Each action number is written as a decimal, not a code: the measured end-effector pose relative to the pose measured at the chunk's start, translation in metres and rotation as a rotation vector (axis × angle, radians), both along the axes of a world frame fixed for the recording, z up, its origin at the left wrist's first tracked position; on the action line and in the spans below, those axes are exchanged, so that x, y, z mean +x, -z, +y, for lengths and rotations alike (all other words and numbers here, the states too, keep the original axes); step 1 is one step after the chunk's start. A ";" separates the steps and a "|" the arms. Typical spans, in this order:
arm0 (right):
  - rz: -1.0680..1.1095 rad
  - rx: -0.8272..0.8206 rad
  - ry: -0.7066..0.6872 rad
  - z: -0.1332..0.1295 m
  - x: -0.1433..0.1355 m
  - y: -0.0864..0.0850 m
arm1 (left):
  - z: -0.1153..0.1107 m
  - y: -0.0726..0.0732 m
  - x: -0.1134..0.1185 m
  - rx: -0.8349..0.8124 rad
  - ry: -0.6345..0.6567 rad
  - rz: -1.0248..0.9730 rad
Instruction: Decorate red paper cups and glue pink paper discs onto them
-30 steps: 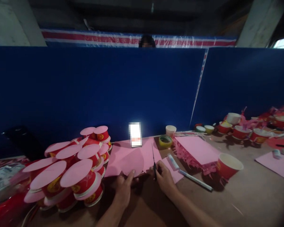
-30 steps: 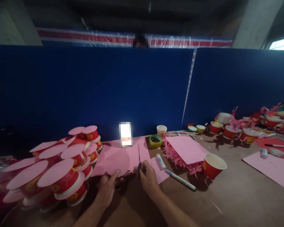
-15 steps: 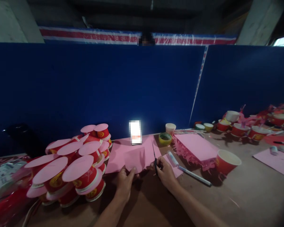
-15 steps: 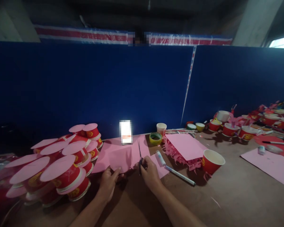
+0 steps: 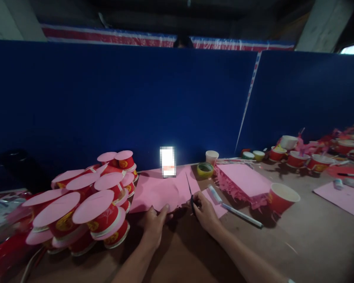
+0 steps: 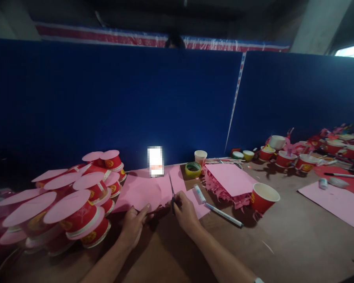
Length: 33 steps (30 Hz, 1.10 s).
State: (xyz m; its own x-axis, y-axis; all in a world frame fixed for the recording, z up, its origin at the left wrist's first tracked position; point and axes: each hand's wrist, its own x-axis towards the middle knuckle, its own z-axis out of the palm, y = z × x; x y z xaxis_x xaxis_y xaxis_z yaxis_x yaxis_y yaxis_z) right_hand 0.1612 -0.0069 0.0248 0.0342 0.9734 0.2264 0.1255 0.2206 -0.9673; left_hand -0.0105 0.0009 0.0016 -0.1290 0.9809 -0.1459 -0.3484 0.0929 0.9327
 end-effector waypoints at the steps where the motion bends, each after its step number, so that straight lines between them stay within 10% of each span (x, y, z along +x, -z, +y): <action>1: -0.011 0.013 -0.002 0.000 0.000 0.000 | 0.000 -0.001 0.000 -0.004 0.001 -0.002; 33: 0.152 -0.113 -0.245 -0.009 -0.012 0.011 | -0.006 -0.013 0.005 -0.018 -0.060 -0.069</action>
State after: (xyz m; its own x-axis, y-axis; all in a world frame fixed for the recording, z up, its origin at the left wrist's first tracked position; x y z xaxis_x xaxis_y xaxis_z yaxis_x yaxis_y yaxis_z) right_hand 0.1493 -0.0159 0.0134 -0.1798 0.9755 0.1269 -0.0664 0.1167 -0.9909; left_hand -0.0060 -0.0055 0.0147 -0.1768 0.9687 -0.1743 -0.4174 0.0866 0.9046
